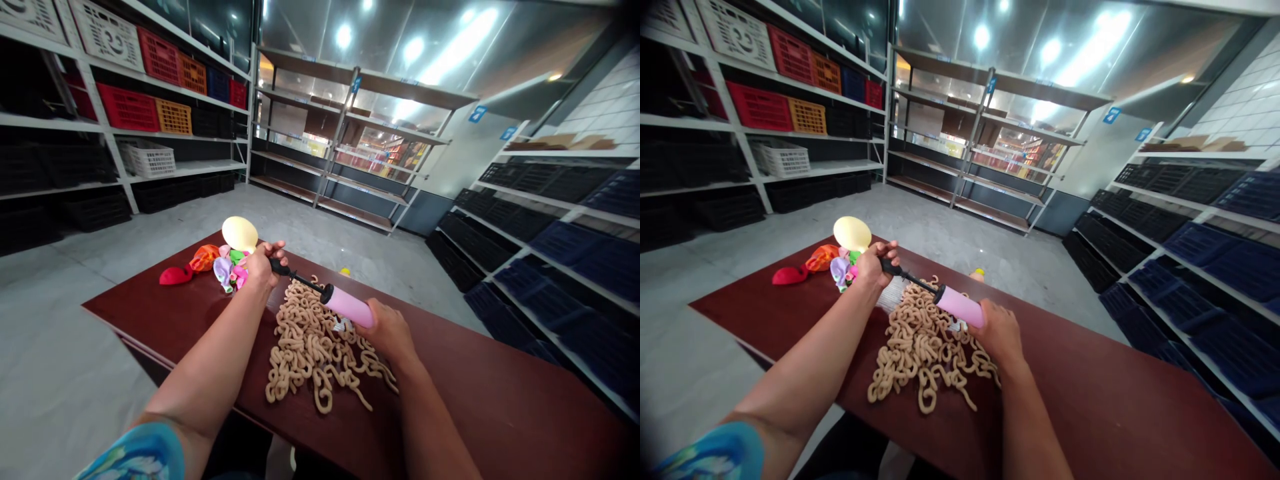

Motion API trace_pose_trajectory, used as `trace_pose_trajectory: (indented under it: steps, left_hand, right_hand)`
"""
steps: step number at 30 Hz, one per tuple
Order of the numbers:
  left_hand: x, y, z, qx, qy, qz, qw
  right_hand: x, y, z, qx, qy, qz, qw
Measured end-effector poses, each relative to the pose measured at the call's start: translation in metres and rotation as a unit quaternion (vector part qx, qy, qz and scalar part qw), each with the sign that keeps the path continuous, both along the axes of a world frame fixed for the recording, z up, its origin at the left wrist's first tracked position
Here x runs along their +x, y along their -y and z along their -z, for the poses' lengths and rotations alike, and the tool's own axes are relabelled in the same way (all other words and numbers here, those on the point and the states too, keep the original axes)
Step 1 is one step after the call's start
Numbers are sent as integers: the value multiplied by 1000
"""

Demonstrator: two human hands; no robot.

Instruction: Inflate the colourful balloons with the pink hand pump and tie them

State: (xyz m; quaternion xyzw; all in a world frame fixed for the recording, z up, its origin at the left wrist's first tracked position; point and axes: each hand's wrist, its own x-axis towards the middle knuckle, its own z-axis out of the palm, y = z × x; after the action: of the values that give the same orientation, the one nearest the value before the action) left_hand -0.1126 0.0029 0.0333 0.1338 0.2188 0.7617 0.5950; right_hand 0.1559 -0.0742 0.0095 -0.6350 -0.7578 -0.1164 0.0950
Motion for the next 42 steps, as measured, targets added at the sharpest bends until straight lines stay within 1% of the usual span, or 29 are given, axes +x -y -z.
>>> trace_pose_trajectory:
  steps: [3,6,8,13,17,20,23,27,30,32,34,39,42]
  left_hand:
    - [-1,-1,1,17,8,11,1000]
    - [5,1,2,32,10,23,999]
    - [12,3,3,38,9,29,999]
    - [31,13,5,66,-9,67,996]
    - [38,17,4,75,-16,79,994]
    - [32,15,1,56,-14,62,996]
    - [17,9,-2,41,-2,36,998]
    - [-1,1,-2,26,14,-1,1000]
    - [-4,-2,1,22,18,-9,1000]
    - [-1,-2,3,20,16,-8,1000]
    - [5,-1,4,17,13,-3,1000]
    - [24,4,8,24,2,29,999]
    - [34,8,10,35,-8,55,998]
  right_hand:
    - [5,-1,1,-9,9,5,1000]
    - [3,-1,6,2,21,-4,1000]
    - [-2,1,9,11,26,-10,1000]
    - [-21,7,14,27,17,-16,999]
    - [-32,10,12,16,-2,-17,1000]
    - [-36,9,9,0,-13,-20,1000]
    - [-32,6,5,-12,-16,-11,1000]
    - [-11,2,0,-40,-8,6,999]
    - [4,1,-2,-61,-9,13,998]
    - [7,1,-1,-71,-9,12,997]
    - [4,2,1,-69,-4,1,998]
    - [-17,5,10,-22,12,-12,1000]
    - [-27,6,13,-8,10,-17,1000]
